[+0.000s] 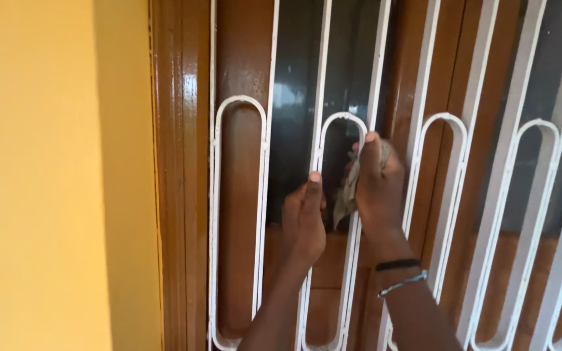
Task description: The person wipes the white vertical bars of a security grill on a wooden door using a cloth.
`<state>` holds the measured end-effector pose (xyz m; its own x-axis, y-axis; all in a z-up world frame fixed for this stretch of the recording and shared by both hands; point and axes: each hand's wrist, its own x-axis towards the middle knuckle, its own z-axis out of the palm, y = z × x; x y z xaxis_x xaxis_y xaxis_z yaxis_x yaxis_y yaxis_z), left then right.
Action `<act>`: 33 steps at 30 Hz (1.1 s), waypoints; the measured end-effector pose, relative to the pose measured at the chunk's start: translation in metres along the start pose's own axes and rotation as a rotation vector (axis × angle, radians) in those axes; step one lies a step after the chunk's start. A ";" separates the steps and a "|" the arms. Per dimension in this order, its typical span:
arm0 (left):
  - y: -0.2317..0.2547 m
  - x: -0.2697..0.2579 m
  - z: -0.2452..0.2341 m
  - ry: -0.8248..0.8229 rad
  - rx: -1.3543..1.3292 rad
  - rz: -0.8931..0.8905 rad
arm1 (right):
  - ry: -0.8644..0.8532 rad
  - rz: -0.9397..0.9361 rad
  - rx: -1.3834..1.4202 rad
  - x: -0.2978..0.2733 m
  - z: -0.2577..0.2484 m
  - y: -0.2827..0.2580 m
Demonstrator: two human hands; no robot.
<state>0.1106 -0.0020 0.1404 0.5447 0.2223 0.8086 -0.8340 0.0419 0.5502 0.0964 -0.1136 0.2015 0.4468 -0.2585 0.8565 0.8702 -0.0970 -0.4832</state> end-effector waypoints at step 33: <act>0.001 -0.012 0.000 -0.003 -0.135 -0.193 | -0.017 0.525 0.045 -0.107 -0.029 0.053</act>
<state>0.1036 -0.0049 0.1311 0.6951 0.1948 0.6920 -0.7186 0.2135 0.6618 0.0887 -0.1192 0.0794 0.8279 -0.2451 0.5044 0.5363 0.0829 -0.8400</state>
